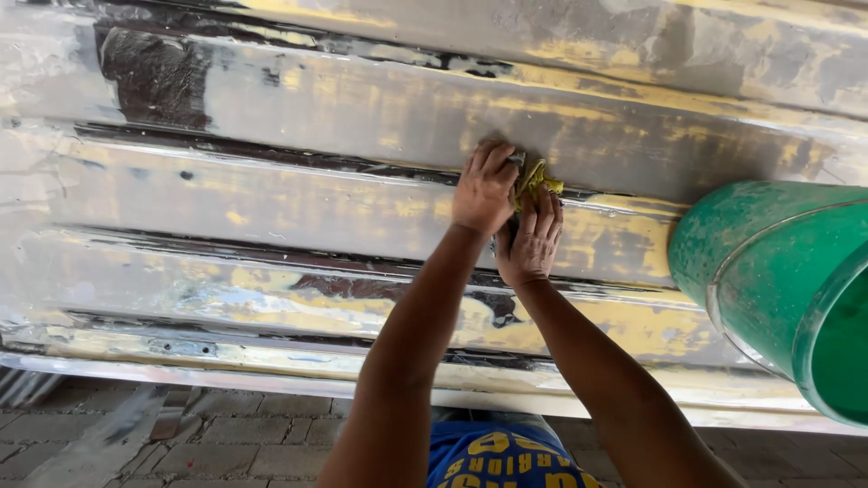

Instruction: The person scrubs a large, horizontal, metallic surface with a yellow cloth, moving their hands back and forth to clean the area. A green bucket is visible on the right side of the frame throughout the process.

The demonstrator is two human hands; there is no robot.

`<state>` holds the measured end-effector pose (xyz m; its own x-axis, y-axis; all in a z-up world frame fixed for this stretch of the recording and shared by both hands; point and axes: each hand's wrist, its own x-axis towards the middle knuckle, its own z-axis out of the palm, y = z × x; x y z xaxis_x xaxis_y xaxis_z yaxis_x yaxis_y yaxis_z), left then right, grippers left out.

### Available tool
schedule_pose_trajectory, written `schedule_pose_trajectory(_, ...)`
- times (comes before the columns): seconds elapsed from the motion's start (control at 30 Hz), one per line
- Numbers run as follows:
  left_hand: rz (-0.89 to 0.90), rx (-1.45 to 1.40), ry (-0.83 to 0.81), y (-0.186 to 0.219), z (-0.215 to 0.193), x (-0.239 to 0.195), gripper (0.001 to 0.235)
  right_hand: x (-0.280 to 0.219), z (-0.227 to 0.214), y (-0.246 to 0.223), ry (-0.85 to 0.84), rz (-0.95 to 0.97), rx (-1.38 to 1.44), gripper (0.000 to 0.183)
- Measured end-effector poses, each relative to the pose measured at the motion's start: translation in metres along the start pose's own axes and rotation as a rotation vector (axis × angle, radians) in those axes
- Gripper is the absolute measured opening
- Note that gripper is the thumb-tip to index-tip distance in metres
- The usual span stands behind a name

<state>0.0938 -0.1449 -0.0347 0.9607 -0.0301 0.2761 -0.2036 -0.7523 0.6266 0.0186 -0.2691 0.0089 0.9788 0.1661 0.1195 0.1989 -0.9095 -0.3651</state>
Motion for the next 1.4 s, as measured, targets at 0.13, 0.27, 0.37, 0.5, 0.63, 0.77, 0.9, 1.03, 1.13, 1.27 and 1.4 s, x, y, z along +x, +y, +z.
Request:
schedule_pose_trajectory(0.13,0.095,0.079,-0.108,-0.102,-0.074,-0.012,0.013,0.004,-0.005,0.016,-0.069,-0.084,-0.048,0.064)
schedule_pose_trajectory(0.27,-0.130,0.021,0.074,-0.191,-0.186,-0.023,0.015,0.009,-0.009,0.019,-0.072,-0.210,-0.068,0.061)
schedule_pose_trajectory(0.37,-0.057,0.128,0.148,-0.174,-0.175,-0.017,0.016,0.005,-0.011,0.020,-0.085,-0.198,-0.076,0.061)
schedule_pose_trajectory(0.5,0.069,-0.075,0.086,-0.070,-0.056,0.000,0.016,0.008,-0.010,0.019,-0.104,-0.161,-0.087,0.064)
schedule_pose_trajectory(0.63,0.112,-0.070,0.049,-0.069,-0.058,-0.003,0.013,0.003,-0.009,0.019,-0.125,-0.153,-0.090,0.066)
schedule_pose_trajectory(0.77,-0.265,-0.644,0.141,-0.182,-0.127,-0.034,0.017,0.002,-0.007,0.022,-0.132,-0.154,-0.094,0.065)
schedule_pose_trajectory(0.9,0.046,0.443,0.316,-0.147,-0.218,0.004,0.020,0.003,-0.007,0.023,-0.132,-0.158,-0.093,0.067)
schedule_pose_trajectory(1.03,-0.161,-0.094,0.163,-0.106,-0.101,-0.005,0.024,0.004,-0.009,0.021,-0.130,-0.153,-0.106,0.066)
schedule_pose_trajectory(1.13,0.012,-0.099,0.126,-0.071,-0.064,0.002,0.012,0.008,-0.008,0.019,-0.111,-0.168,-0.092,0.068)
schedule_pose_trajectory(1.27,-0.182,-0.259,0.065,-0.125,-0.118,-0.017,0.018,0.005,-0.010,0.020,-0.132,-0.152,-0.098,0.066)
schedule_pose_trajectory(1.4,-0.168,0.315,0.282,-0.191,-0.194,-0.027,0.023,0.005,-0.010,0.020,-0.107,-0.180,-0.075,0.067)
